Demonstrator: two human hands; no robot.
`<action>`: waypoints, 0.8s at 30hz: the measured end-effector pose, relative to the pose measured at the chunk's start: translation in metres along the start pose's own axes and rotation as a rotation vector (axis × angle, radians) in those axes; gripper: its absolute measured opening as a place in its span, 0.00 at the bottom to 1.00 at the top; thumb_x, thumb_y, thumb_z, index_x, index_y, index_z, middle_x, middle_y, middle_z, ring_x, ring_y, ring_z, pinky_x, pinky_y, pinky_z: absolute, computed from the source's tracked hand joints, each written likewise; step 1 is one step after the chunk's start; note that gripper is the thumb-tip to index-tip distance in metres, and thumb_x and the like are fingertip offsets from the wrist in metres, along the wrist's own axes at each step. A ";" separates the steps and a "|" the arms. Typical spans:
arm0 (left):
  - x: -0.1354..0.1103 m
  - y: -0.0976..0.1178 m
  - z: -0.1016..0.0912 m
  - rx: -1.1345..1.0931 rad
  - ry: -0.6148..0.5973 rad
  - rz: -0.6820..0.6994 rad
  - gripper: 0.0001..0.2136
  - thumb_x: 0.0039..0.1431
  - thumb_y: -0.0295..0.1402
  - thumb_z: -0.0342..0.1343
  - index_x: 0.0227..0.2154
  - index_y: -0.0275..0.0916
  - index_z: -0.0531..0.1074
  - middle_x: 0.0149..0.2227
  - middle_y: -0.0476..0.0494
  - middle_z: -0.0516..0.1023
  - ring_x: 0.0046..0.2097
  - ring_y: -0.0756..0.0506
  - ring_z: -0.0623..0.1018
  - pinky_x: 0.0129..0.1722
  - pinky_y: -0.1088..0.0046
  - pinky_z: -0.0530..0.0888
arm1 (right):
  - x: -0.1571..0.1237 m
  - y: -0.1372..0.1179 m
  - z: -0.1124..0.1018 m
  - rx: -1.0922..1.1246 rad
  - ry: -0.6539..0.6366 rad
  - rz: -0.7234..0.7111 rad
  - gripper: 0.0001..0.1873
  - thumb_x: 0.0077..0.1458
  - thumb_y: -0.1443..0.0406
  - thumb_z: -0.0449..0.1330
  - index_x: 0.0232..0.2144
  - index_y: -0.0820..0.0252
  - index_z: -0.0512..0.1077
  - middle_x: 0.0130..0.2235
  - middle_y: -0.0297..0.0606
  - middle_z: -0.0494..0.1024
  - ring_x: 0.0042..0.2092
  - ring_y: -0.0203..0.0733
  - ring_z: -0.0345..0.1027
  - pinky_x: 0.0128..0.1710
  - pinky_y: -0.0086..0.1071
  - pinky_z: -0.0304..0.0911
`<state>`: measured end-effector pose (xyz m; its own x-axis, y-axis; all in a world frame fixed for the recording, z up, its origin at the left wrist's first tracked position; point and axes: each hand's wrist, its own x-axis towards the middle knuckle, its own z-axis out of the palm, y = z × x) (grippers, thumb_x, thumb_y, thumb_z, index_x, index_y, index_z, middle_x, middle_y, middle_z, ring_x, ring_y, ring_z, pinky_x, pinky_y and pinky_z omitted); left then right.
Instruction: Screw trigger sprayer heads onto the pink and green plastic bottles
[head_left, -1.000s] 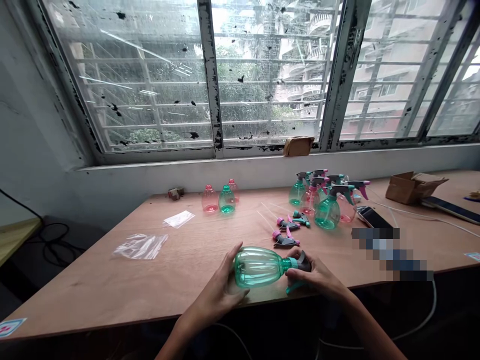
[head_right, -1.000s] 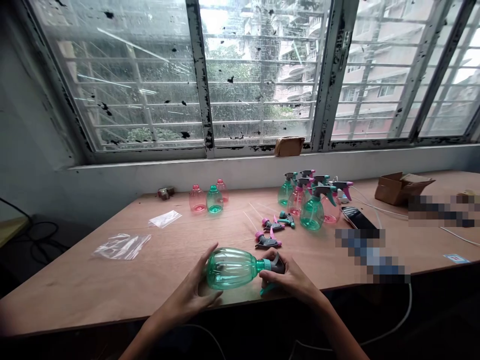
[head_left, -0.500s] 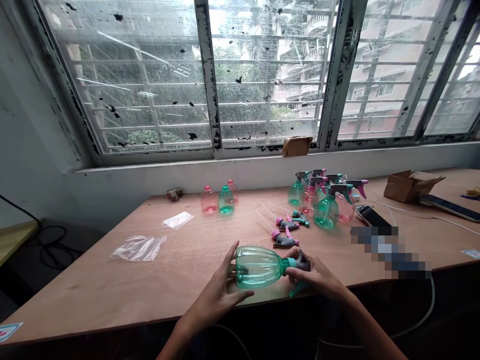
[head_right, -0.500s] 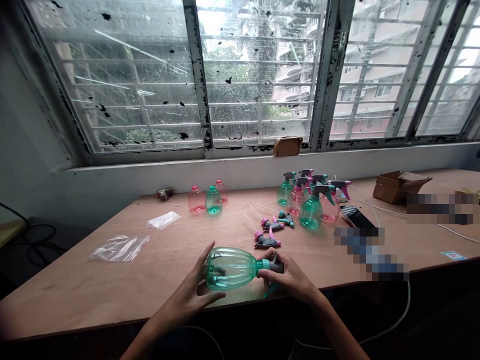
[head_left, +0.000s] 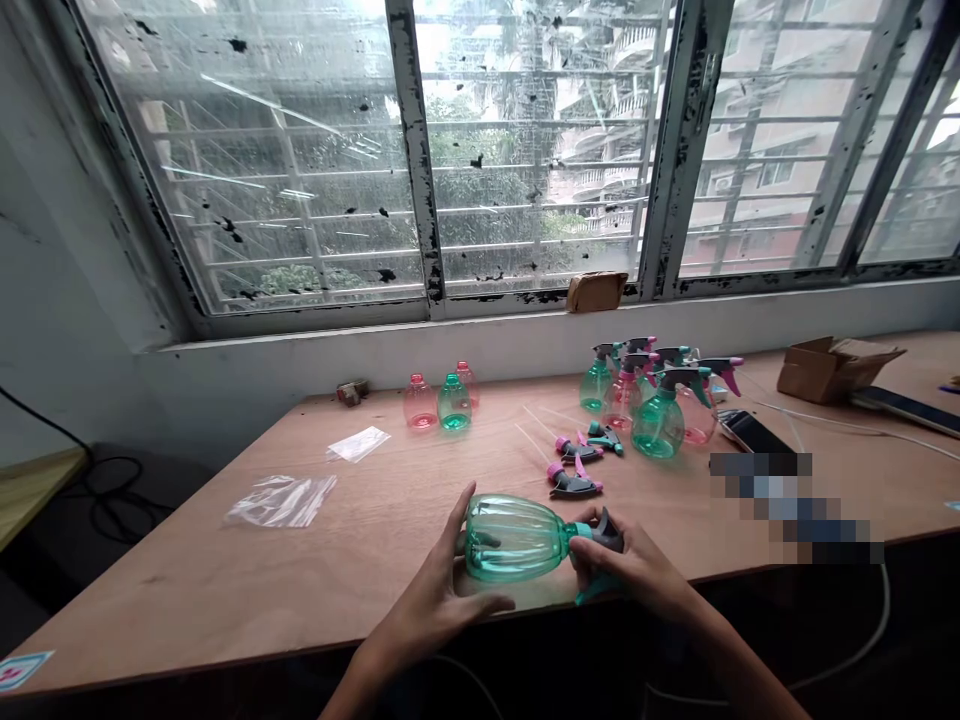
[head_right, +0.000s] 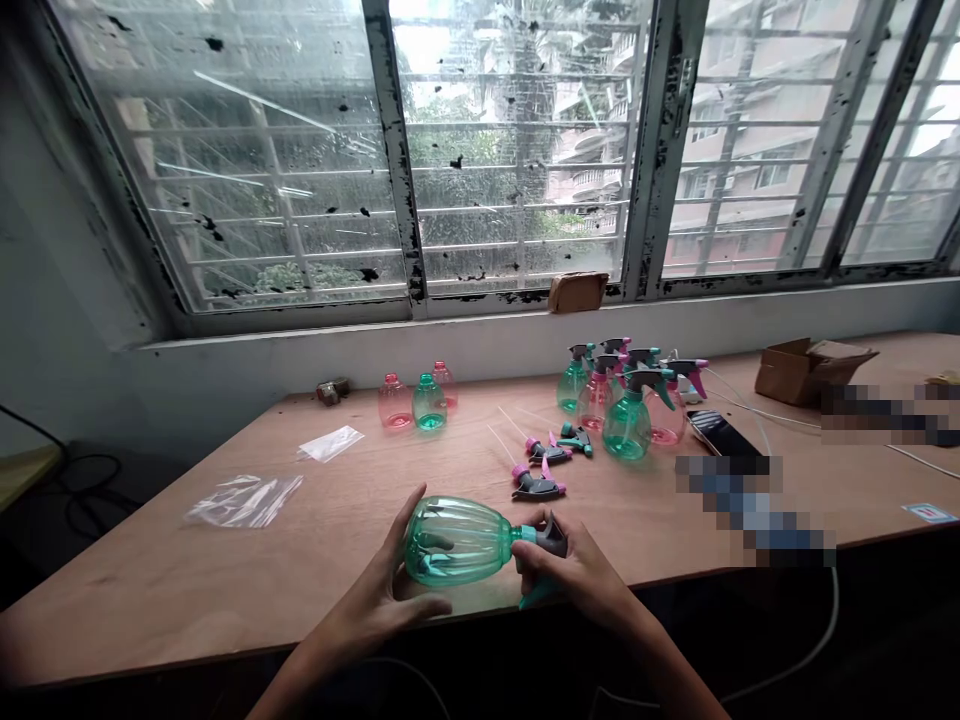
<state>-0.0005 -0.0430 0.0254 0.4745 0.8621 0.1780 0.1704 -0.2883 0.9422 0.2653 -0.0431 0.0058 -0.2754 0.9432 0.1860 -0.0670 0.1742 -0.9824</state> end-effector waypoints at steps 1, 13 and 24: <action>-0.002 -0.001 0.000 -0.003 0.013 0.002 0.53 0.48 0.34 0.70 0.67 0.54 0.36 0.67 0.39 0.55 0.62 0.35 0.65 0.61 0.57 0.64 | -0.003 -0.001 0.004 0.015 0.005 0.001 0.17 0.53 0.54 0.65 0.34 0.59 0.67 0.24 0.31 0.76 0.26 0.41 0.73 0.28 0.33 0.69; -0.018 0.009 -0.006 -0.041 0.001 -0.064 0.45 0.52 0.34 0.67 0.66 0.53 0.43 0.70 0.46 0.48 0.69 0.37 0.51 0.67 0.55 0.49 | -0.029 0.018 0.028 0.013 0.146 -0.008 0.17 0.55 0.52 0.64 0.35 0.59 0.69 0.24 0.33 0.77 0.27 0.41 0.71 0.29 0.33 0.65; -0.008 -0.002 -0.012 -0.045 0.023 -0.020 0.44 0.59 0.45 0.58 0.67 0.49 0.34 0.69 0.40 0.48 0.68 0.36 0.53 0.66 0.57 0.53 | 0.014 0.000 0.018 0.011 -0.029 -0.028 0.17 0.54 0.52 0.64 0.35 0.58 0.67 0.25 0.33 0.77 0.27 0.43 0.73 0.29 0.35 0.69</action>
<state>-0.0150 -0.0444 0.0256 0.4509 0.8772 0.1650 0.1404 -0.2522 0.9574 0.2437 -0.0351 0.0085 -0.3009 0.9293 0.2140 -0.0858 0.1971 -0.9766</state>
